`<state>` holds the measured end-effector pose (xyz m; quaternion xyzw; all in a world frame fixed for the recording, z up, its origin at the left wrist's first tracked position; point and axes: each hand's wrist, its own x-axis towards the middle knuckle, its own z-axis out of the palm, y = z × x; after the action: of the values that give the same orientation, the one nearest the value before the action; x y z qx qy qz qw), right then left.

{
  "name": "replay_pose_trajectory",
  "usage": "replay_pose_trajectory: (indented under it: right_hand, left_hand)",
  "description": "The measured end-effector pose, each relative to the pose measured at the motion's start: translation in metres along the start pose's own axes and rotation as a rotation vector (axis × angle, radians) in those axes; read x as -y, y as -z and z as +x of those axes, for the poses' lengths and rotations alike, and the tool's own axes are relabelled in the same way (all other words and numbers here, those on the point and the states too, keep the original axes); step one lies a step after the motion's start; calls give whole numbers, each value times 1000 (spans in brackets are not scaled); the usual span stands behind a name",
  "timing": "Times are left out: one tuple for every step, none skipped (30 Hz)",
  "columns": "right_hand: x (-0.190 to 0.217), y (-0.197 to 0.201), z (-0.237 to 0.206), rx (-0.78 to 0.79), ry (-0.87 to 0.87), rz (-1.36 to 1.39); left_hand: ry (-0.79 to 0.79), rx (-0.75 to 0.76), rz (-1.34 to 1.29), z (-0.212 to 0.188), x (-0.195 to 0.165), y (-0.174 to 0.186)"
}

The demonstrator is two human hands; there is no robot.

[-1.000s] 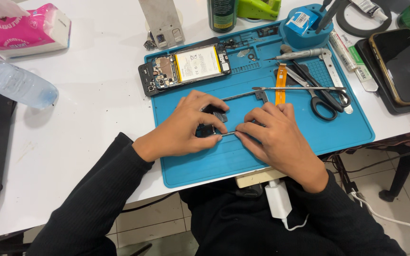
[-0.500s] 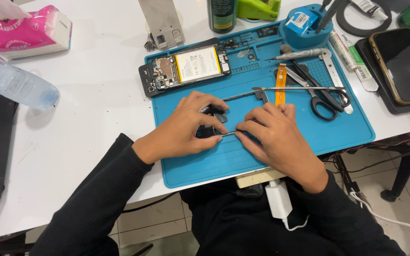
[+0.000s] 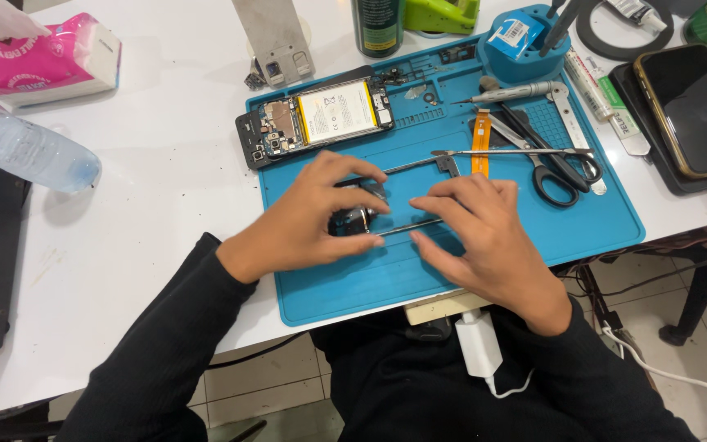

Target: The person disassembles a smartphone on a repair mat, using a pry tool to open the back cover and unscrew internal components. They remove the old battery, peel an adhesive strip, and press a new battery into the phone body.

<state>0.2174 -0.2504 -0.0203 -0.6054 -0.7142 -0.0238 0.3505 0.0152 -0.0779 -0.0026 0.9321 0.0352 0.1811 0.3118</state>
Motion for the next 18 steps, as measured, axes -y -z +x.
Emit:
replay_pose_trajectory:
  right_hand:
    - [-1,0,0,-13,-11,8]
    - [-1,1,-1,-25,-23,17]
    - [-1,1,-2,-34,-36,28]
    - [-2,0,-2,-33,-42,40]
    - [-2,0,-2,-33,-46,51]
    - [-3,0,-1,-31,-50,62]
    - [-3,1,-1,-31,-49,63]
    - [-3,0,-1,-29,-45,65]
    - [-3,0,0,-28,-39,68]
    - [-4,0,2,-24,-38,71]
    - [-4,-1,3,-21,-37,72]
    - [-4,-1,4,-20,-37,74]
    - [-4,-1,5,-17,-36,80]
    - [-4,-2,6,-13,-37,87]
    - [-4,-2,6,-12,-40,93]
    - [-5,-3,7,-14,-43,100]
    - [-5,-3,7,-15,-47,107]
    - [-5,-4,8,-17,-52,114]
  left_hand:
    - [9,-56,7,-1,3,4]
    - [18,-111,12,-2,7,11]
    - [30,-167,17,-5,12,17]
    - [38,-232,112,-8,18,25]
    - [44,-298,208,-10,27,36]
    - [51,-364,305,-12,35,45]
    - [59,-369,350,-15,44,53]
    - [69,-374,396,-19,52,60]
    - [81,-381,445,-22,60,63]
    - [95,-364,468,-24,67,64]
    - [108,-345,492,-25,74,65]
    - [120,-325,516,-25,80,65]
    - [119,-322,495,-26,85,64]
    - [117,-315,473,-25,89,62]
    - [114,-308,451,-24,93,60]
    - [117,-305,464,-23,96,58]
    - [119,-302,477,-21,99,56]
    - [121,-298,490,-20,101,55]
